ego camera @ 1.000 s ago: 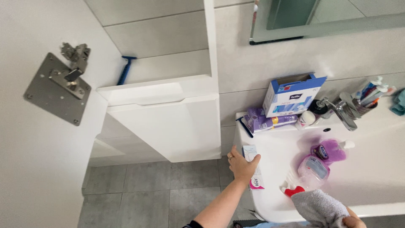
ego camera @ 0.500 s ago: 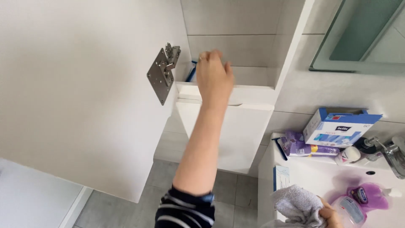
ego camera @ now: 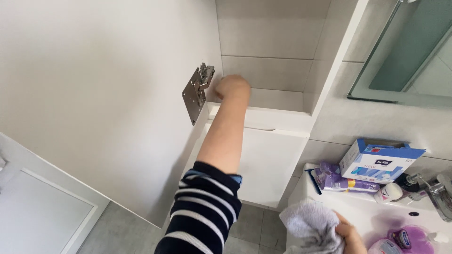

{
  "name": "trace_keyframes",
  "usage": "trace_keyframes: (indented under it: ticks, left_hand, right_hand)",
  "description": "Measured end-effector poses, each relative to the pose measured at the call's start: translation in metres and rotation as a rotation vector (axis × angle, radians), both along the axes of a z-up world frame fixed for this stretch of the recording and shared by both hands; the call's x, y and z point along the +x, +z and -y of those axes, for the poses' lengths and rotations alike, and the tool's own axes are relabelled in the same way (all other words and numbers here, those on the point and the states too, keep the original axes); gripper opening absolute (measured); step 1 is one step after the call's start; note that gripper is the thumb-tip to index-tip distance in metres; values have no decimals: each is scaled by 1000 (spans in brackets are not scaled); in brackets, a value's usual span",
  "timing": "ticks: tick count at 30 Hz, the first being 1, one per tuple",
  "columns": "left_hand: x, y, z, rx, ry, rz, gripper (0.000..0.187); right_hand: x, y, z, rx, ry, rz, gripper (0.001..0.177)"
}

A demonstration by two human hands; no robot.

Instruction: The person removes items from a bathroom cabinet, sprays cleaner on a cloth, and wipes the cabinet interior. They then place the items back into the cabinet and close the door.

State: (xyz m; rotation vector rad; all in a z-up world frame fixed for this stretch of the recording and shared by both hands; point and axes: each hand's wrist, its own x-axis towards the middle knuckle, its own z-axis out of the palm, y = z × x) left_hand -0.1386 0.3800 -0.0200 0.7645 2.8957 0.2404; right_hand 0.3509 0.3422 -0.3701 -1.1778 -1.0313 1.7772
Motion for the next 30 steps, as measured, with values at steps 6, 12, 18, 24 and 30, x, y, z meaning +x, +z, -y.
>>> trace_keyframes:
  ticks: [6,12,18,24,30]
  left_hand:
    - [40,-9,51,1049,-69,-189,21]
    - [66,-32,101,1240,-255,-371,26]
    - [50,-45,94,1257,-131,-394,31]
    - [34,-55,86,1311,-28,-468,32]
    - [36,-52,87,1367,-46,-489,34]
  right_hand:
    - [-182,393,60,260,-100,310,47]
    - [-355,378,-85,1794,289,716,36]
    - [-431,360,-101,1146,1344,1189,34]
    - [-503,327,-134,1228,1375,970,29]
    - [-499,351,-124,1371,1193,862,36]
